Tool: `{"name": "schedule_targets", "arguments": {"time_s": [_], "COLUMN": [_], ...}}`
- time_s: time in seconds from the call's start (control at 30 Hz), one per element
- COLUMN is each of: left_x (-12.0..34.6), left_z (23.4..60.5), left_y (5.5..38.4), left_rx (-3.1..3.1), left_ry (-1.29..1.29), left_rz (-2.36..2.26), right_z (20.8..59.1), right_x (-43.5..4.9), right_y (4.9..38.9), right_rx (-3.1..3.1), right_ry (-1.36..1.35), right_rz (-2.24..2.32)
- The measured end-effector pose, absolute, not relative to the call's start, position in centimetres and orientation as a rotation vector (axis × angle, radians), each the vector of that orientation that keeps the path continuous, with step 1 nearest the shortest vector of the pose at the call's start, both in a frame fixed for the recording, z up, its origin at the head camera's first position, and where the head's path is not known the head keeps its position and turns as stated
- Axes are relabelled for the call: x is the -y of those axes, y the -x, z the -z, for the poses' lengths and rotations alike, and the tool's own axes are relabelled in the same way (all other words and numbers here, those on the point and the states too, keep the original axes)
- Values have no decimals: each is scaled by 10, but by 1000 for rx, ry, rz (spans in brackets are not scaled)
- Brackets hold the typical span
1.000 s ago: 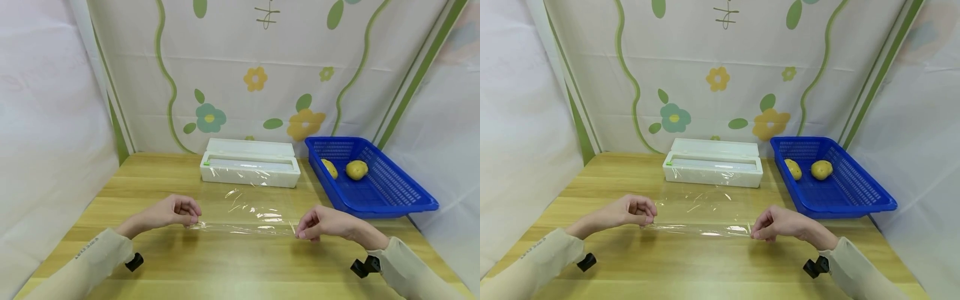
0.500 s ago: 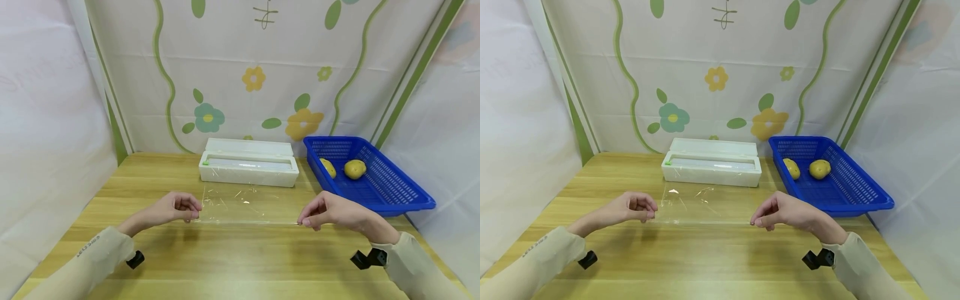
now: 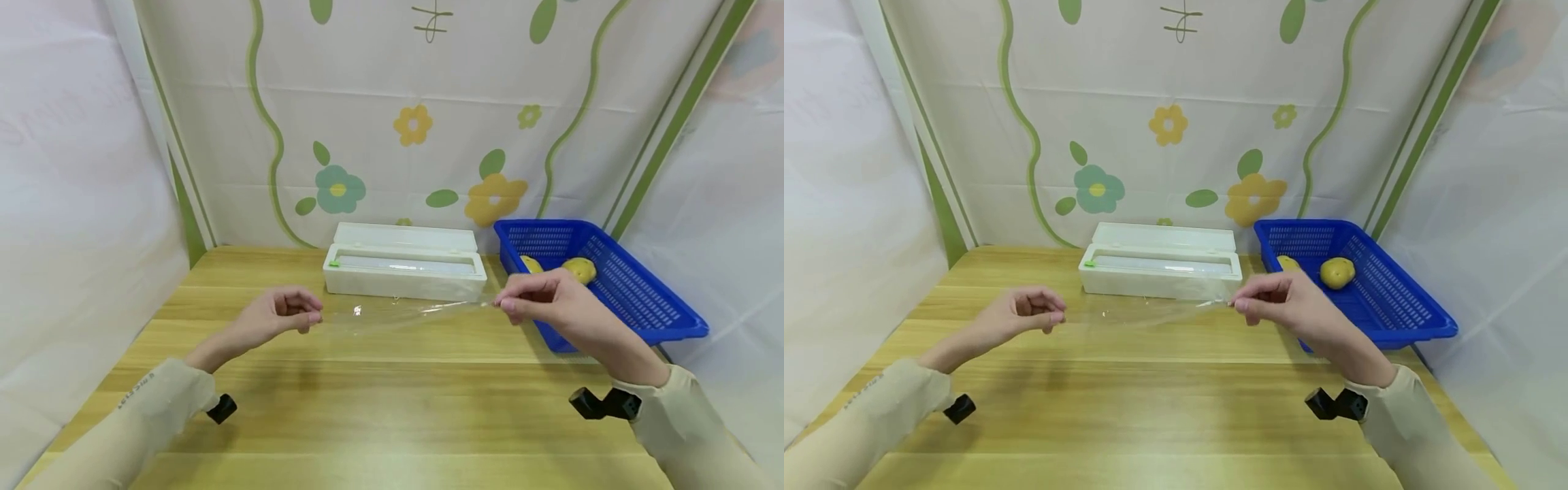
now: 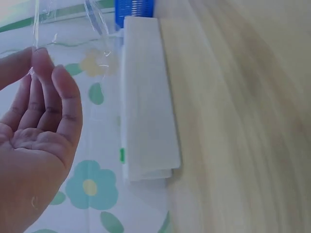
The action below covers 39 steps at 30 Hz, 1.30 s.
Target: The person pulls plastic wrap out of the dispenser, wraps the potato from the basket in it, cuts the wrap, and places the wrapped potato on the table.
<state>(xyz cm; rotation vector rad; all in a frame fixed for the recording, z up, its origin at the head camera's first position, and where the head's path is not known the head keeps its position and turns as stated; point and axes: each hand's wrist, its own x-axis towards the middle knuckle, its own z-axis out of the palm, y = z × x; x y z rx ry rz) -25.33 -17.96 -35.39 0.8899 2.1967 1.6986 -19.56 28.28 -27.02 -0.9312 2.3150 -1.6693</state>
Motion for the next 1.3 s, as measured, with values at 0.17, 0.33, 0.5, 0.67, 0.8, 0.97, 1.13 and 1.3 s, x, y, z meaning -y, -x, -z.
{"name": "schedule_targets", "arguments": {"time_s": [0.17, 0.33, 0.5, 0.67, 0.8, 0.97, 1.13, 1.3], "left_x": [180, 181, 181, 183, 186, 190, 192, 186], "left_z": [335, 320, 313, 311, 313, 317, 329, 352], "left_y": [255, 255, 253, 250, 249, 248, 250, 255], "left_rx": [-2252, -2307, -2321, -2307, -2305, -2282, -2210, -2111], "left_ry": [-878, -875, -870, -880, -863, -859, -957, -1093], "left_rz": [-1825, -1932, -1980, -1999, -1998, -1970, -1714, -1377], "right_z": [253, 240, 232, 234, 240, 250, 280, 324], "right_x": [-272, -263, -258, -255, -257, -265, -274, -273], "right_y": [193, 192, 189, 189, 190, 192, 206, 213], "right_rx": [-2675, -2807, -2618, -2347, -2216, -2130, -1843, -1842], "right_ry": [956, 1001, 1144, 1453, 1455, 1328, 1236, 1013], "right_rz": [1670, 1732, 1972, 1935, 1836, 1808, 1717, 1469]}}
